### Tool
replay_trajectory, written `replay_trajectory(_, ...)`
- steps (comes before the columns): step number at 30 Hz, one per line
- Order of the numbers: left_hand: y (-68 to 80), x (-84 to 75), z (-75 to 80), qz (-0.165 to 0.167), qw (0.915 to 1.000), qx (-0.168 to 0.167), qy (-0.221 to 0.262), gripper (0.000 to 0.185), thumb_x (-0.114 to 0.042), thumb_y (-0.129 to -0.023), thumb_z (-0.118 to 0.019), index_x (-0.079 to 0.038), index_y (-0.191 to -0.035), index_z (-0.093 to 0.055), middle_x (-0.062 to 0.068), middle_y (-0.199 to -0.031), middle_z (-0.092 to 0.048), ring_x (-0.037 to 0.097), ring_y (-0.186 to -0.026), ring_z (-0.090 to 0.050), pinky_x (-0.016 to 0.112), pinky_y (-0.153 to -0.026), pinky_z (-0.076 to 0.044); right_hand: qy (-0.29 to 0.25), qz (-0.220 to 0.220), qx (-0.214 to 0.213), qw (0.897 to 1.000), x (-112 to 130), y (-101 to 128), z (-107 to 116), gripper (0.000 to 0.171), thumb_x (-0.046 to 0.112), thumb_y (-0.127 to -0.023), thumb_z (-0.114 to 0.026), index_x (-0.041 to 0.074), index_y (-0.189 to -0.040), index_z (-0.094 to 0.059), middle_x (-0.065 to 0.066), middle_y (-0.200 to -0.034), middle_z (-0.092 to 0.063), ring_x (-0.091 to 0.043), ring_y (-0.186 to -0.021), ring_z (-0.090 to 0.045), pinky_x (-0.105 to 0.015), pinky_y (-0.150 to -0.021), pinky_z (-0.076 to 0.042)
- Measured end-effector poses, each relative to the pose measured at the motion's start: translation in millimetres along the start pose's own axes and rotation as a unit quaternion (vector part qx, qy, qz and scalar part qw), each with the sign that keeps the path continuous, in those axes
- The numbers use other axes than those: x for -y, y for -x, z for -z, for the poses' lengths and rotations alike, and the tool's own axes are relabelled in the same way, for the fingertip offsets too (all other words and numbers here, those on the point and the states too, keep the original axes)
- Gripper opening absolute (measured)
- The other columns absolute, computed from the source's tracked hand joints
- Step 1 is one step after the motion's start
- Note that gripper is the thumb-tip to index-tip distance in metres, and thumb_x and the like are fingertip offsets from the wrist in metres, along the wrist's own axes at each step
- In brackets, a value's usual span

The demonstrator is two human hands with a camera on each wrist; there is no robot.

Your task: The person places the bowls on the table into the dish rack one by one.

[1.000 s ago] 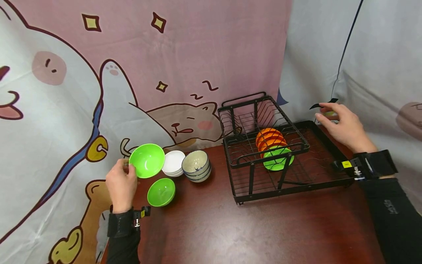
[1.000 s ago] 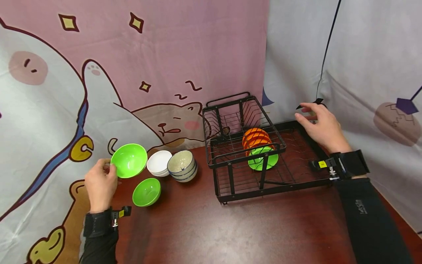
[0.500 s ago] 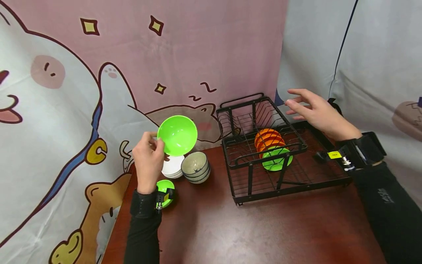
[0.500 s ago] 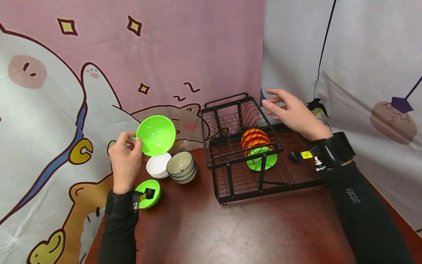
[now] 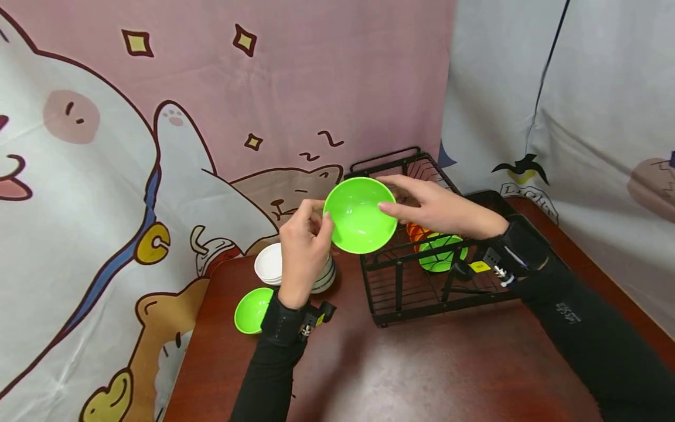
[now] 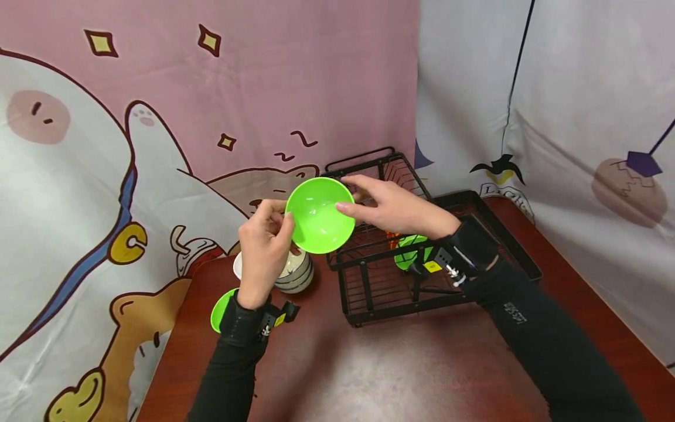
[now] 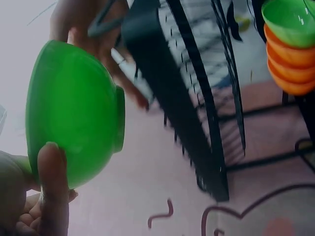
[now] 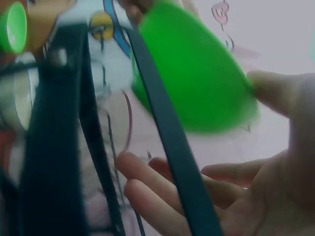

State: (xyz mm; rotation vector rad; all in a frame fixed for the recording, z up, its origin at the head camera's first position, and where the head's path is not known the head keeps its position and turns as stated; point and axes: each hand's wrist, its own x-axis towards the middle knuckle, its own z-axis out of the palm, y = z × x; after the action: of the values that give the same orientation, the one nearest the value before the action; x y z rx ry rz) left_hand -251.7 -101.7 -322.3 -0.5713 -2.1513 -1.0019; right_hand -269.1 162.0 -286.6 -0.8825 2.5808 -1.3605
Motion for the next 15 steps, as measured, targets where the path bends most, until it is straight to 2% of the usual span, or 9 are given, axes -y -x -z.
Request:
replay_trajectory(4, 3.2, -4.7, -5.7, -0.002, 0.9998, 0.019, 0.006, 0.017, -0.007, -0.098, -0.062, -0.003, -0.112, -0.071, 0.005, -0.068, -0.062, 0.012, -0.054, -0.054, 0.023, -0.049, -0.039, 0.012, 0.009, -0.018, 1.000, 3, -4, -15, 0.056, 0.020, -0.104, -0.064, 0.008, -0.155, -0.044, -0.016, -0.131, -0.067, -0.025, -0.105, -0.070, -0.037, -0.084, -0.060)
replay_trajectory(8, 2.5, -5.7, -5.8, 0.006, 0.9997, 0.021, 0.009, 0.015, -0.007, -0.098, -0.063, -0.003, -0.110, -0.071, 0.005, -0.068, -0.061, 0.012, -0.054, -0.054, 0.023, -0.049, -0.039, 0.003, -0.004, -0.051, 0.999, 5, -7, -21, 0.051, 0.008, -0.101, -0.058, 0.006, -0.151, -0.047, -0.020, -0.129, -0.067, -0.028, -0.100, -0.073, -0.037, -0.076, -0.062)
replay_trajectory(15, 3.1, -3.5, -5.9, 0.015, 0.9992, 0.033, 0.015, 0.017, -0.010, -0.101, -0.063, -0.003, -0.114, -0.071, 0.006, -0.070, -0.065, 0.011, -0.053, -0.059, 0.024, -0.049, -0.044, -0.002, -0.041, -0.068, 0.997, 5, -12, -24, 0.057, -0.002, -0.092, -0.047, 0.007, -0.148, -0.050, -0.019, -0.130, -0.066, -0.028, -0.100, -0.071, -0.039, -0.080, -0.060)
